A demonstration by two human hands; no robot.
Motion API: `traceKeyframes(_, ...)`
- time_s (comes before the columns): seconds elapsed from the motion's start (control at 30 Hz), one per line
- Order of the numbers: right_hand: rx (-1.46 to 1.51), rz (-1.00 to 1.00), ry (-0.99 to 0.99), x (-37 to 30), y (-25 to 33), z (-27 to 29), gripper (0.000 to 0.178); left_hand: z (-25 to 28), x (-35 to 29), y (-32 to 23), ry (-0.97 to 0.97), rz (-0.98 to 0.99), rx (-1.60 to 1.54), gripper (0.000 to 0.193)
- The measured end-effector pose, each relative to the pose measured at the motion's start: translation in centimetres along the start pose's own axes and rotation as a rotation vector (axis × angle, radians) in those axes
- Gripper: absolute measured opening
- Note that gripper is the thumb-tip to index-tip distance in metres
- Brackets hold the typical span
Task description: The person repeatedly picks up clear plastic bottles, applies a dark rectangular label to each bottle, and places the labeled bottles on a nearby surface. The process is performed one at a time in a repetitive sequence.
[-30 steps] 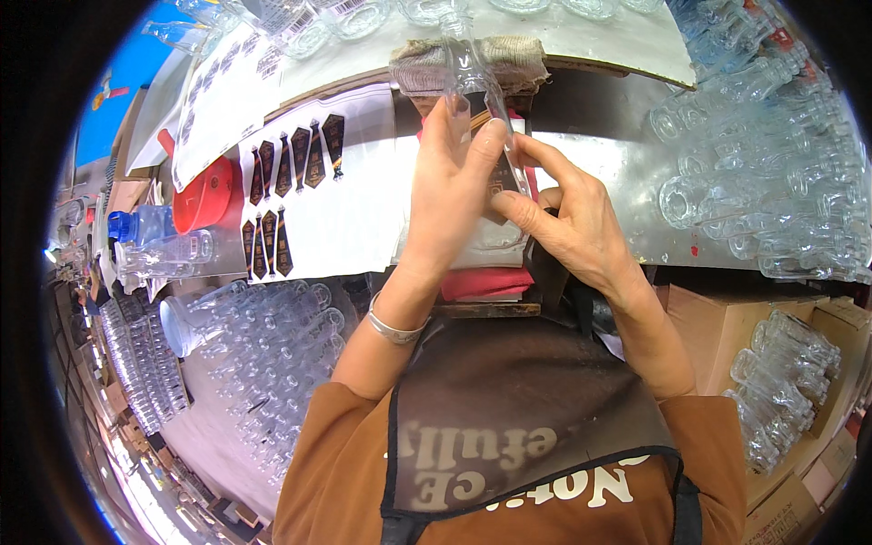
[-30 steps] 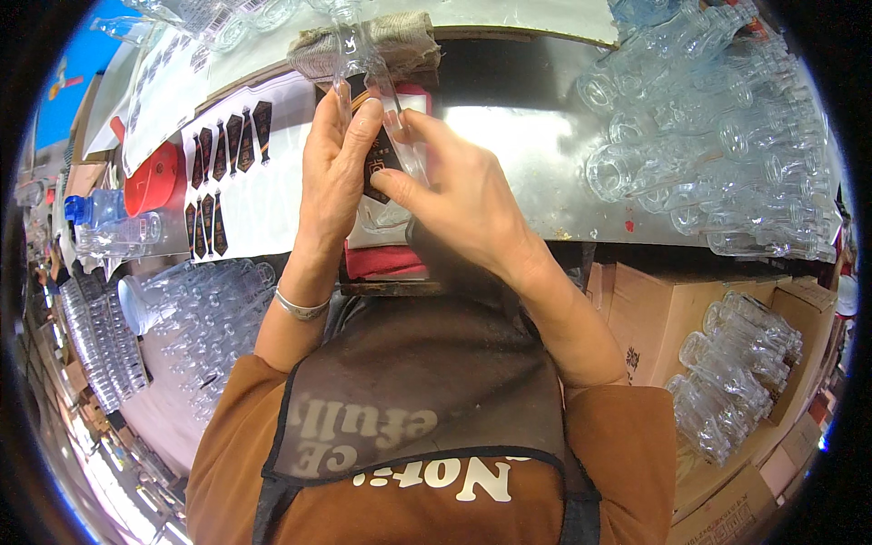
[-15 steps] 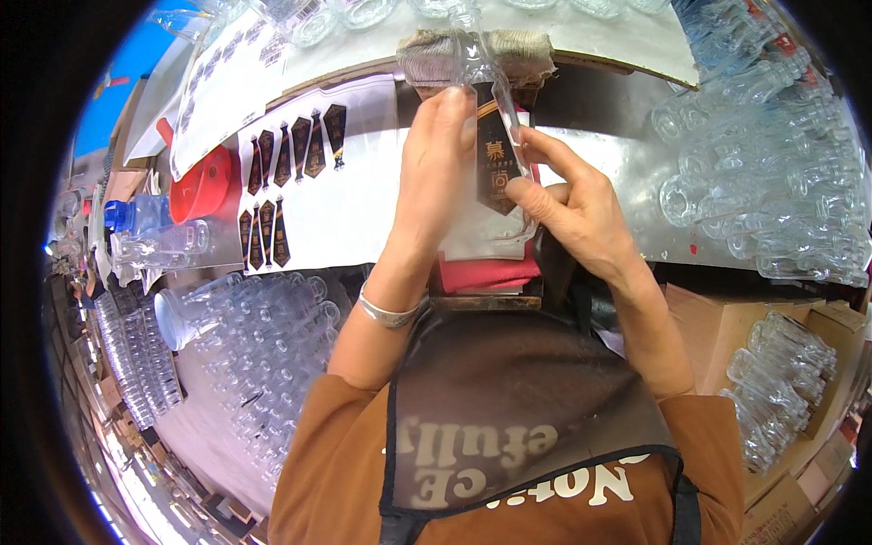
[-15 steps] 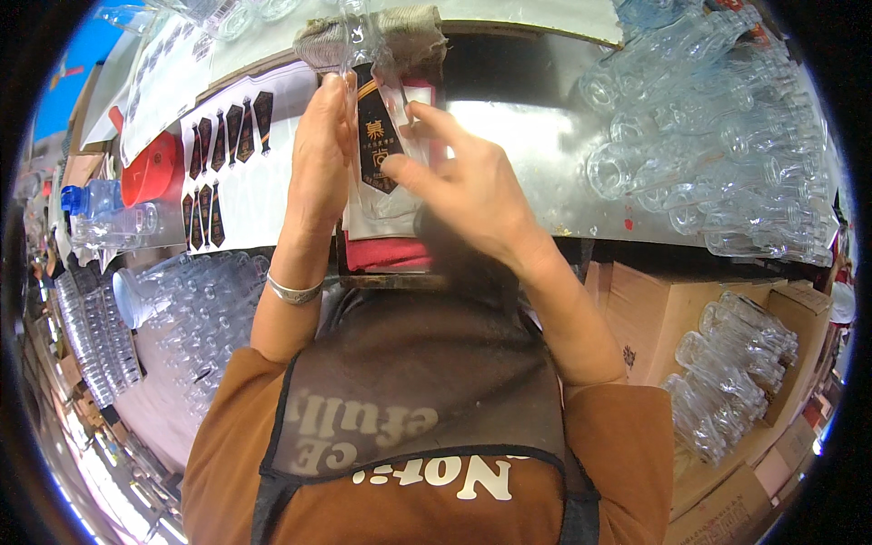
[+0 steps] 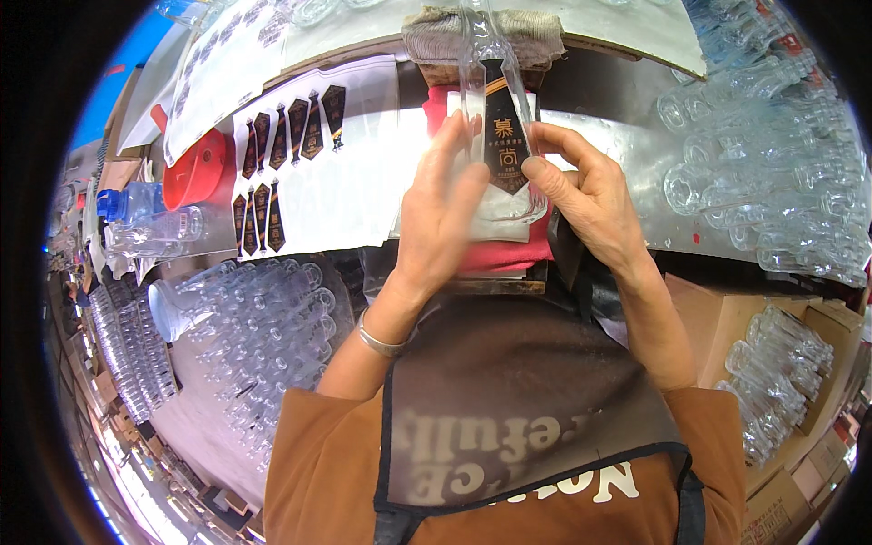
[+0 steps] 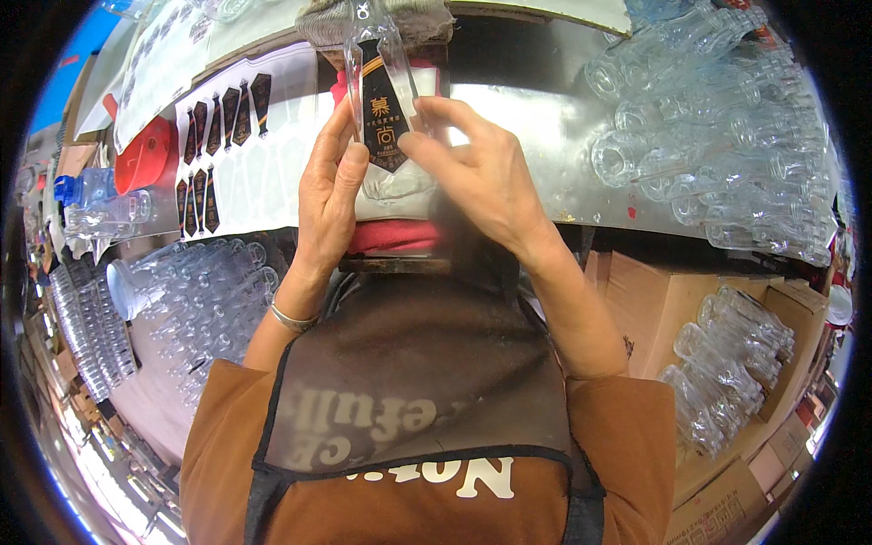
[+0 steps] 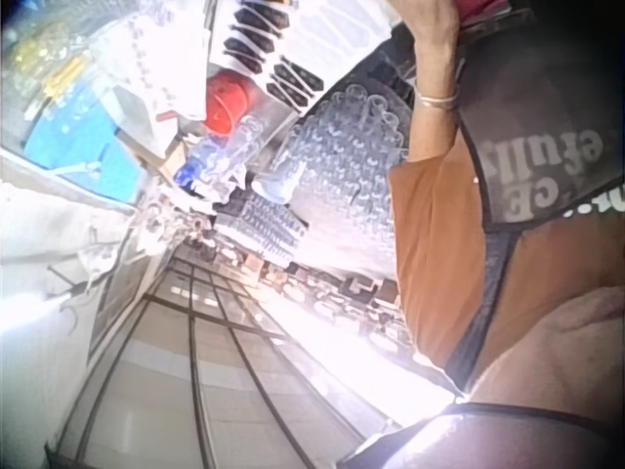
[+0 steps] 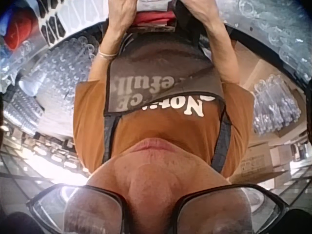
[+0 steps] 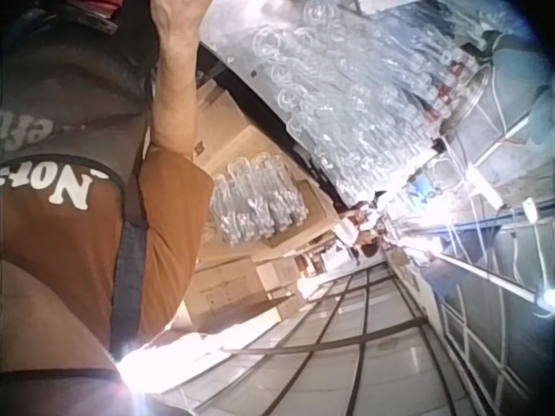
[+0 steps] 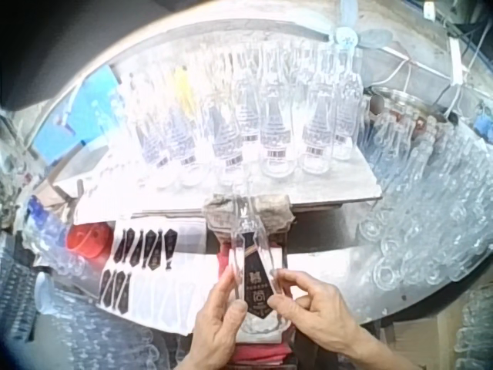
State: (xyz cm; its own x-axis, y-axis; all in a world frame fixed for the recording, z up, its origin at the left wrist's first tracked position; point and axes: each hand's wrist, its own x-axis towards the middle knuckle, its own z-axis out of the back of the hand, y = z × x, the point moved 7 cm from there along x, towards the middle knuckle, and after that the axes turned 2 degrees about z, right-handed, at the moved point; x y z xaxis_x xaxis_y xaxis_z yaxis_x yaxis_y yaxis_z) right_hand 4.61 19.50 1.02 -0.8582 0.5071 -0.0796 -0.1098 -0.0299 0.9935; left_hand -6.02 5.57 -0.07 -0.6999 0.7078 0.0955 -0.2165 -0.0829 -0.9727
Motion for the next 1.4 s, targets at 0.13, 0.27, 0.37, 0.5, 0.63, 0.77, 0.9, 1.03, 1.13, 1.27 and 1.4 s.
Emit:
traceKeyframes(0.13,-0.013,0.055,-0.031,0.0,0.1,0.1,0.044,-0.1,0.0,-0.3,0.0,0.021,-0.043,0.06)
traceKeyframes(0.27,0.253,-0.087,-0.029,1.0,-2.4,2.1,0.04,0.2,0.1,-0.2,0.02,0.066,-0.069,0.063)
traceKeyframes(0.37,0.574,-0.186,-0.286,2.7,-6.2,6.8,0.036,0.2,0.1,-0.8,0.035,0.032,-0.061,0.069)
traceKeyframes(0.5,0.097,0.125,-0.059,3.6,4.3,2.6,0.027,0.3,-0.2,-1.1,0.028,-0.006,-0.03,0.079)
traceKeyframes(0.63,-0.708,0.74,-0.004,6.1,11.1,-0.2,0.026,0.1,-0.2,-1.0,0.032,0.015,-0.046,0.082)
traceKeyframes(0.77,-0.824,1.014,0.003,4.6,12.7,-1.1,0.024,0.5,-0.2,-0.9,0.037,0.001,-0.007,0.089)
traceKeyframes(0.9,-0.539,0.686,0.492,-1.0,10.1,-4.2,0.027,1.3,-1.8,-2.1,0.13,-0.123,0.122,0.105)
traceKeyframes(1.03,-0.385,0.355,0.001,7.0,9.5,2.3,0.021,0.3,-1.7,-2.7,0.062,-0.292,0.31,0.117)
traceKeyframes(1.13,-0.376,0.717,-0.014,5.4,8.2,3.1,0.022,-0.6,-1.2,-3.5,0.049,-0.29,0.331,0.116)
traceKeyframes(1.27,-0.402,0.714,0.354,-3.5,7.2,-0.1,0.032,-0.4,-1.6,-2.6,-0.014,-0.296,0.384,0.114)
traceKeyframes(1.4,-0.011,-0.096,0.171,-3.6,3.2,3.2,0.022,-0.7,-1.1,-3.1,0.01,-0.261,0.211,0.109)
